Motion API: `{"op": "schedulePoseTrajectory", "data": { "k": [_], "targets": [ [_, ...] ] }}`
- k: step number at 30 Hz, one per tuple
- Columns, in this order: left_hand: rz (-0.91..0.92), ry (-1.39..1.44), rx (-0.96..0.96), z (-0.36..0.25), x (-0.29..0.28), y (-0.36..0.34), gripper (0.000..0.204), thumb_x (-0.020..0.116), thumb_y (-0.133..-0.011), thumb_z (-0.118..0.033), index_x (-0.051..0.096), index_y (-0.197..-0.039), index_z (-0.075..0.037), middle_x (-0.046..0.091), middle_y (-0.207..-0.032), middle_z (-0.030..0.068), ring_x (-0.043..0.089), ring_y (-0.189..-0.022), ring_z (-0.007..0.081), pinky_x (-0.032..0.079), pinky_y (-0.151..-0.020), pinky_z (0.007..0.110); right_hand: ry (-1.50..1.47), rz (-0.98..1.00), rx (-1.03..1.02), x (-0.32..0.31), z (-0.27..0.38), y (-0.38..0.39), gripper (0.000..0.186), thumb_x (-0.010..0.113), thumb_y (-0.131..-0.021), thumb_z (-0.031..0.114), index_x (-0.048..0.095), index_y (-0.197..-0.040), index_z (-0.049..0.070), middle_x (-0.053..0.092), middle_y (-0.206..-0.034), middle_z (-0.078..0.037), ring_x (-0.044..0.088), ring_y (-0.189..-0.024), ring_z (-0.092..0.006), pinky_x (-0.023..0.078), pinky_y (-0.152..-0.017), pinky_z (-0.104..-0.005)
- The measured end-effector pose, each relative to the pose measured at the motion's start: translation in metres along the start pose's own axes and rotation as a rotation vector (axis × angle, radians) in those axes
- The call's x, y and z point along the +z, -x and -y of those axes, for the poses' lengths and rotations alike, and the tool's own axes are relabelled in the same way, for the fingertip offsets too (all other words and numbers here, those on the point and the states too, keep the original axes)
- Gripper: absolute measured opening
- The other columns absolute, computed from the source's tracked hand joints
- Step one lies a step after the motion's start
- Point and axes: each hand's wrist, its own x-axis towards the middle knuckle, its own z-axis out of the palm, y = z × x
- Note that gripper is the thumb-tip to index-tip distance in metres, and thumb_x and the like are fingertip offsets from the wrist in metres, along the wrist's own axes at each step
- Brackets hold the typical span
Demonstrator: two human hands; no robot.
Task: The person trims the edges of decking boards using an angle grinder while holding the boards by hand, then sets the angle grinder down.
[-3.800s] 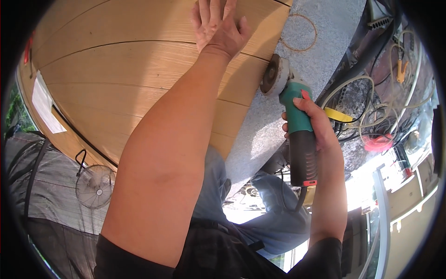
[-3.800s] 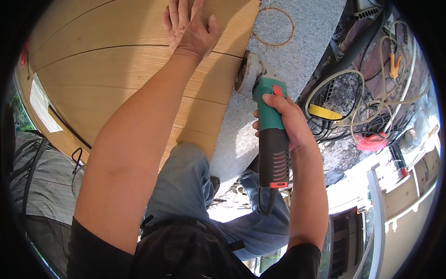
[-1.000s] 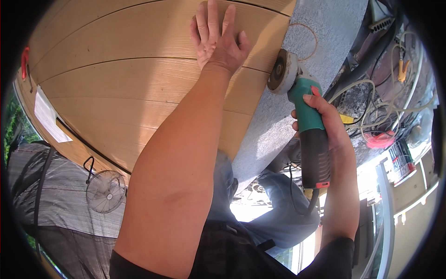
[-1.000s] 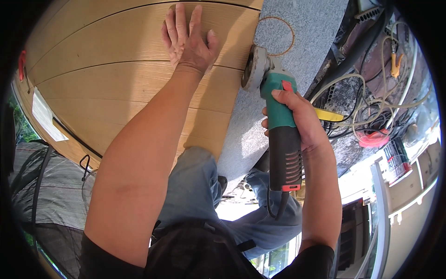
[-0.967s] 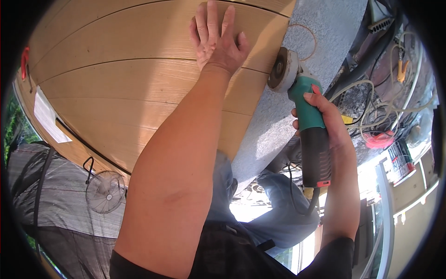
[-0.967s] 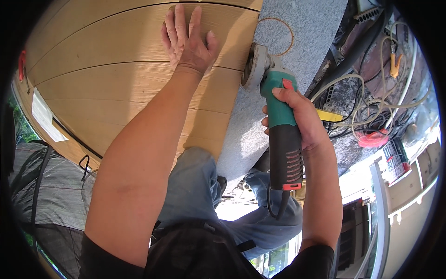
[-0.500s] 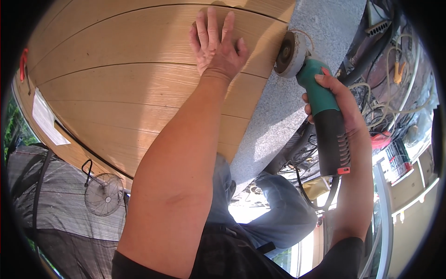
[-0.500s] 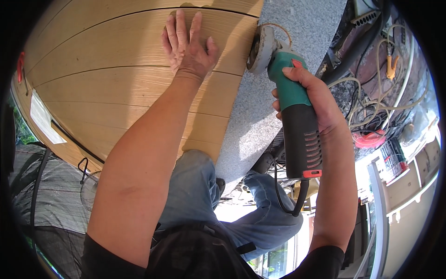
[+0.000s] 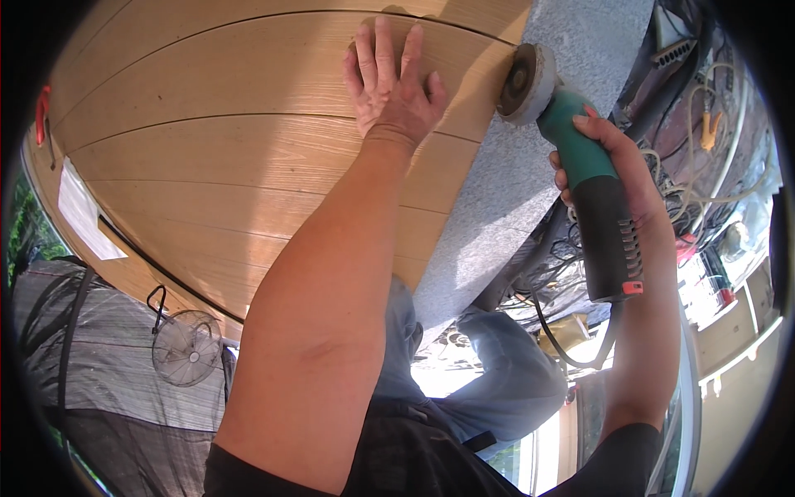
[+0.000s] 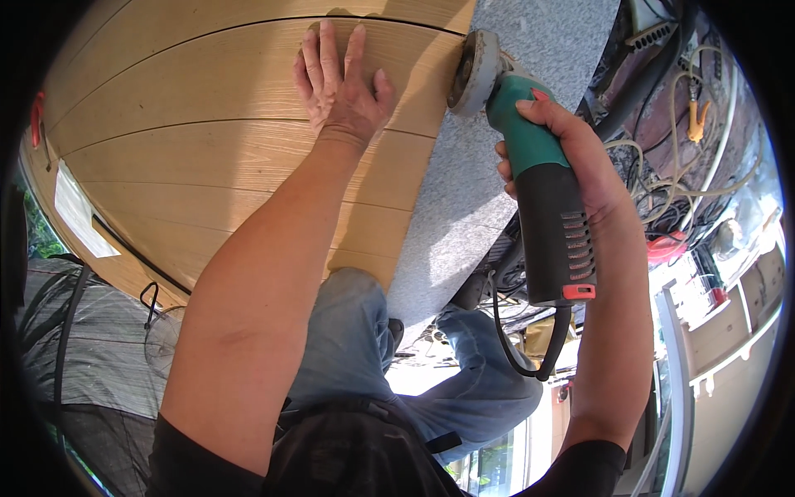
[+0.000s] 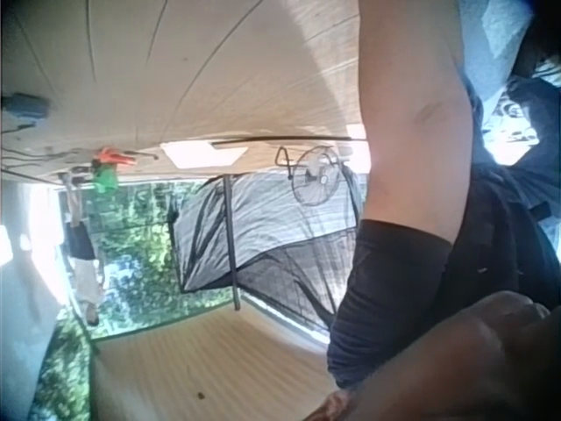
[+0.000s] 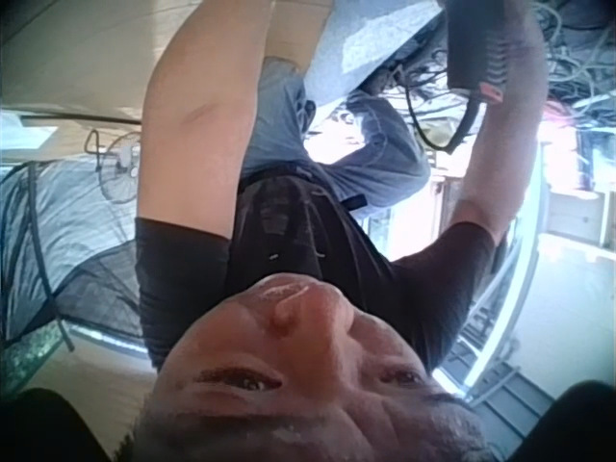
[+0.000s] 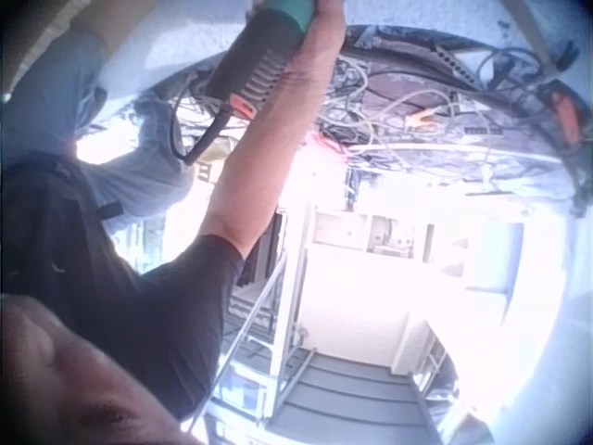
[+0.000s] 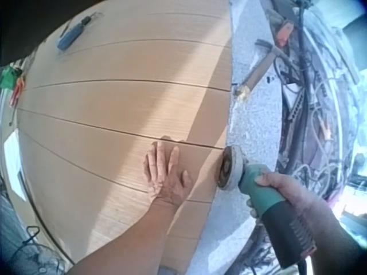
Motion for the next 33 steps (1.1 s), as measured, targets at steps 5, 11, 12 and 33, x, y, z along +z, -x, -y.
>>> {"op": "schedulePoseTrajectory", "data": {
  "k": [5, 11, 12, 33],
  "targets": [
    [0.003, 0.010, -0.008, 0.000, 0.004, 0.002, 0.069, 0.058, -0.088, -0.039, 0.047, -0.153, -0.019, 0.026, -0.165, 0.0206, 0.018, -0.154, 0.0412, 0.012, -0.125, 0.056, 0.002, 0.009, 0.004, 0.000, -0.010, -0.001, 0.054, 0.072, -0.092, 0.033, 0.051, -0.125, -0.003, 0.066, -0.092, -0.017, 0.070, -0.068, -0.0243, 0.063, -0.058, -0.0362],
    [0.005, 0.005, 0.001, -0.002, 0.004, 0.002, 0.068, 0.058, -0.088, -0.039, 0.047, -0.153, -0.019, 0.025, -0.165, 0.0200, 0.017, -0.154, 0.0412, 0.012, -0.125, 0.056, 0.005, -0.038, 0.076, 0.000, -0.036, 0.002, 0.053, 0.072, -0.091, 0.033, 0.051, -0.125, -0.002, 0.066, -0.093, -0.016, 0.070, -0.068, -0.0242, 0.063, -0.057, -0.0355],
    [0.002, -0.003, 0.001, -0.003, 0.004, 0.003, 0.068, 0.059, -0.088, -0.039, 0.047, -0.153, -0.019, 0.026, -0.165, 0.0199, 0.018, -0.154, 0.0410, 0.012, -0.125, 0.056, -0.004, -0.044, 0.111, -0.002, -0.042, 0.002, 0.053, 0.072, -0.091, 0.033, 0.051, -0.125, -0.003, 0.066, -0.093, -0.016, 0.070, -0.068, -0.0241, 0.063, -0.057, -0.0354],
    [-0.171, 0.058, 0.067, 0.003, 0.014, 0.004, 0.070, 0.058, -0.087, -0.037, 0.047, -0.151, -0.011, 0.032, -0.161, 0.0281, 0.029, -0.148, 0.0500, 0.021, -0.120, 0.063, -0.033, 0.001, 0.201, -0.010, -0.140, 0.002, 0.046, 0.070, -0.093, 0.030, 0.050, -0.126, 0.005, 0.065, -0.094, -0.015, 0.070, -0.069, -0.0253, 0.062, -0.058, -0.0401]
  ]
}}
